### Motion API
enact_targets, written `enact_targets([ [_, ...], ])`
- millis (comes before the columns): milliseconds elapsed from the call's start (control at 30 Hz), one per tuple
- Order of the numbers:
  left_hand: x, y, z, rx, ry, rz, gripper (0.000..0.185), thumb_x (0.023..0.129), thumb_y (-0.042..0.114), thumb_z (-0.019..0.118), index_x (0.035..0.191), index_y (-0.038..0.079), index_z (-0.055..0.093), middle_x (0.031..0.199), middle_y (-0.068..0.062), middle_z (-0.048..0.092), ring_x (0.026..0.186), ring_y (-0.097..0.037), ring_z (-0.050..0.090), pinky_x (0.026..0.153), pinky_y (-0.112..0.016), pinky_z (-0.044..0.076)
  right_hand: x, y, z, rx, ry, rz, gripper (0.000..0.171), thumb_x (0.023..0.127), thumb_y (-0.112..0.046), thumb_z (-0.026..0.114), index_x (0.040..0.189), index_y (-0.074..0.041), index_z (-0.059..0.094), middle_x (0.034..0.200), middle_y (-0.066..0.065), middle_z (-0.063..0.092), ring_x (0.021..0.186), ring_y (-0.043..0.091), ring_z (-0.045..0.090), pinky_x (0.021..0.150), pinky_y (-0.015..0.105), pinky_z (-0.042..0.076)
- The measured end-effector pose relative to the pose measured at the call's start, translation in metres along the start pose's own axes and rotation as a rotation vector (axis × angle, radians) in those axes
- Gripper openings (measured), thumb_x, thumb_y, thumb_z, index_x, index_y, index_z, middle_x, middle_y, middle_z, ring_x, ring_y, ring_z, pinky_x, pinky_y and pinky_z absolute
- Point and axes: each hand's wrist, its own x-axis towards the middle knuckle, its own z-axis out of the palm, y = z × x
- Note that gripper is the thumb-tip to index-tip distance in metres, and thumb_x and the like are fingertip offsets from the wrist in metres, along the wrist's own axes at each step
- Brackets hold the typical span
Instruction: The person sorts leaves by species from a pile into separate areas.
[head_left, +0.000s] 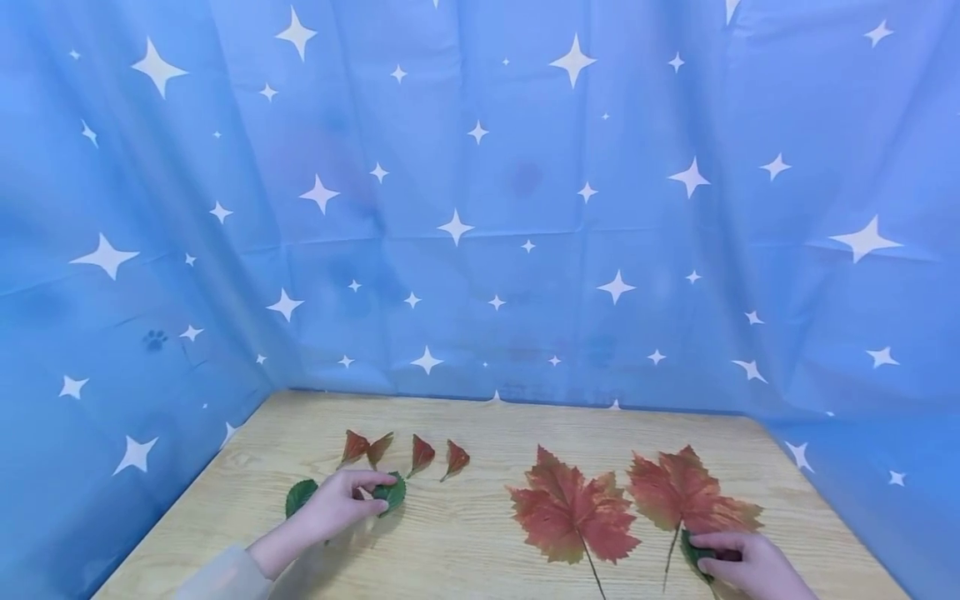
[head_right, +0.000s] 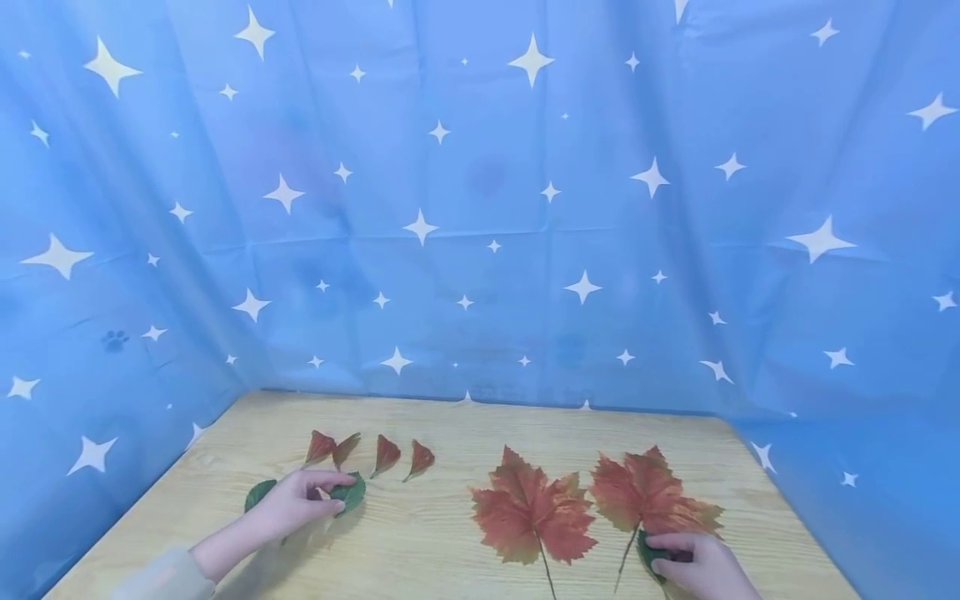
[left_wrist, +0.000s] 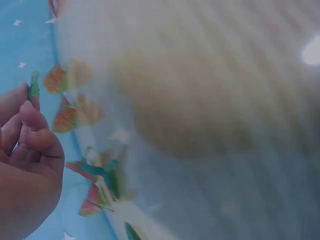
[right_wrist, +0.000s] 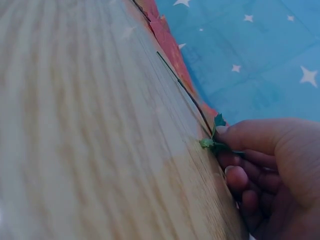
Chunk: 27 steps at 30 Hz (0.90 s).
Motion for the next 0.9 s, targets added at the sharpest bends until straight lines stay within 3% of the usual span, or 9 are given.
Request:
enact_targets([
  [200, 0.001, -0.010, 0.003, 0.039, 0.010, -0.013, 0.036, 0.087, 0.012, 0.072, 0.120, 0.001, 0.067, 0.099, -0.007, 0.060, 0.072, -0.015, 0.057, 0.052, -0.027, 0.048, -0.003, 0.000, 0.001, -0.013, 0.023, 0.017, 0.051, 0.086, -0.030, 0.073, 0.120, 0.008, 0.064, 0.105, 0.016, 0.068, 0.084, 0.018, 0.060, 0.063, 0.033, 0.045],
  [367, 0.001, -0.017, 0.004, 0.107, 0.018, -0.005, 0.033, 0.085, 0.009, 0.073, 0.116, -0.002, 0.068, 0.083, -0.001, 0.057, 0.061, -0.009, 0.053, 0.048, -0.023, 0.044, -0.001, -0.002, 0.003, -0.024, 0.049, 0.021, 0.049, 0.085, -0.030, 0.074, 0.119, 0.005, 0.067, 0.112, 0.022, 0.065, 0.085, 0.018, 0.060, 0.064, 0.033, 0.046],
  [567, -0.001, -0.017, 0.005, 0.173, 0.014, -0.010, 0.035, 0.084, 0.010, 0.075, 0.116, -0.004, 0.068, 0.074, 0.003, 0.054, 0.060, -0.007, 0.048, 0.051, -0.023, 0.040, -0.001, -0.008, 0.004, -0.008, 0.080, 0.034, 0.046, 0.086, -0.027, 0.074, 0.119, 0.003, 0.067, 0.115, 0.025, 0.064, 0.090, 0.019, 0.062, 0.065, 0.033, 0.048],
  [700, -0.002, -0.015, 0.006, 0.225, 0.007, -0.008, 0.038, 0.083, 0.010, 0.076, 0.116, -0.006, 0.068, 0.076, 0.002, 0.055, 0.065, -0.008, 0.047, 0.053, -0.024, 0.039, -0.002, -0.016, 0.003, 0.025, 0.072, -0.001, 0.048, 0.086, -0.026, 0.073, 0.121, 0.005, 0.065, 0.112, 0.021, 0.065, 0.084, 0.019, 0.060, 0.065, 0.033, 0.049],
  [767, -0.002, -0.014, 0.006, 0.245, 0.004, -0.012, 0.039, 0.082, 0.011, 0.076, 0.116, -0.006, 0.068, 0.084, -0.001, 0.061, 0.070, -0.009, 0.048, 0.057, -0.024, 0.040, -0.003, -0.023, 0.003, 0.040, 0.075, -0.029, 0.049, 0.086, -0.025, 0.074, 0.122, 0.006, 0.064, 0.109, 0.017, 0.065, 0.077, 0.018, 0.057, 0.061, 0.032, 0.048],
  [900, -0.001, -0.014, 0.006, 0.250, -0.013, -0.019, 0.041, 0.082, 0.012, 0.077, 0.117, -0.006, 0.067, 0.097, -0.005, 0.066, 0.072, -0.010, 0.048, 0.060, -0.025, 0.041, -0.003, -0.043, 0.004, 0.012, 0.090, -0.117, 0.047, 0.085, -0.023, 0.074, 0.121, 0.005, 0.065, 0.093, 0.011, 0.064, 0.064, 0.017, 0.054, 0.052, 0.031, 0.047],
])
